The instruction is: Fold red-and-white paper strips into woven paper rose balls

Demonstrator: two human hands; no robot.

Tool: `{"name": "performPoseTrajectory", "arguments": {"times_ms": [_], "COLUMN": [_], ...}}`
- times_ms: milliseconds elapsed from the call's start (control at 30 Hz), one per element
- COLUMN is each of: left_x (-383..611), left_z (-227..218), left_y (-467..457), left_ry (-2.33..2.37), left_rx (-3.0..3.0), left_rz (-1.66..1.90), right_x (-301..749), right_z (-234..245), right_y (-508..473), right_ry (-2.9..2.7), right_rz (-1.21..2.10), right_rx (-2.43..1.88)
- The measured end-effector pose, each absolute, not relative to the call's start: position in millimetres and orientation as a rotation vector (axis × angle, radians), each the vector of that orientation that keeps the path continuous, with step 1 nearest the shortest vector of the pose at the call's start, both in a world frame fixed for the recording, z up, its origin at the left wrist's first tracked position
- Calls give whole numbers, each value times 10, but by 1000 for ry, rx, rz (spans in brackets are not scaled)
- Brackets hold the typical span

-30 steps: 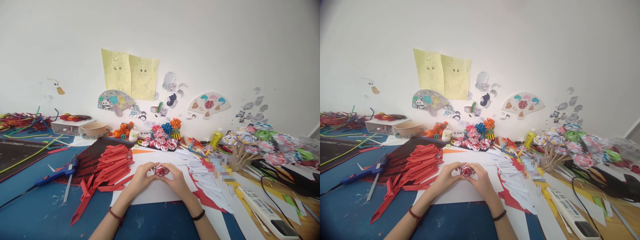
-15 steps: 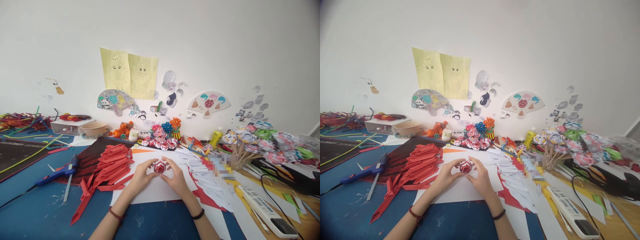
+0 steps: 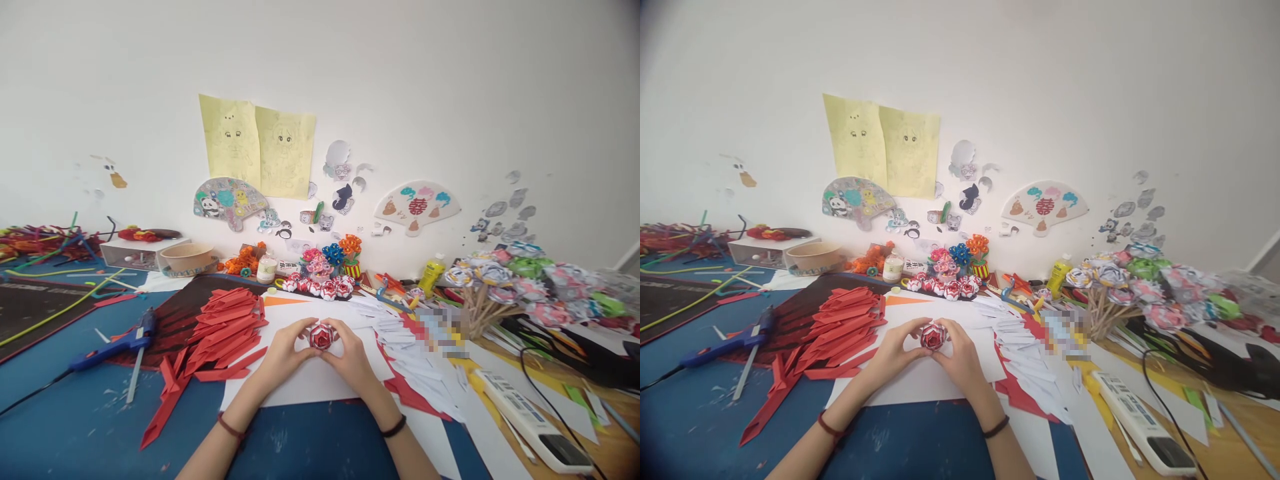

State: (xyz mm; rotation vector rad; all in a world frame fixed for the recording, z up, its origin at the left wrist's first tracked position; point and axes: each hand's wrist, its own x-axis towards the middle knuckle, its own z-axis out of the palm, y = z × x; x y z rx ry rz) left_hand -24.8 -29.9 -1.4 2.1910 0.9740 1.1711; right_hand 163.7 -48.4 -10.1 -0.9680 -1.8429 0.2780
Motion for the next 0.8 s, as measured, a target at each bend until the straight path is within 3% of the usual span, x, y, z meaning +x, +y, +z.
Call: {"name": "performPoseTrajectory", "arguments": {"times_ms": [467, 800], "left_x": [-288, -297], "left_z": [138, 237], "left_y": [-321, -384], "left_ry": [851, 787], "left_rx": [1979, 1759], "left_rz": [1105, 1161], "right_x": [1641, 1617], "right_z": [-57, 63], "right_y": [-512, -627], "right_ry": [-1809, -1851], "right_rz": [290, 81], "right_rx": [-908, -772]}}
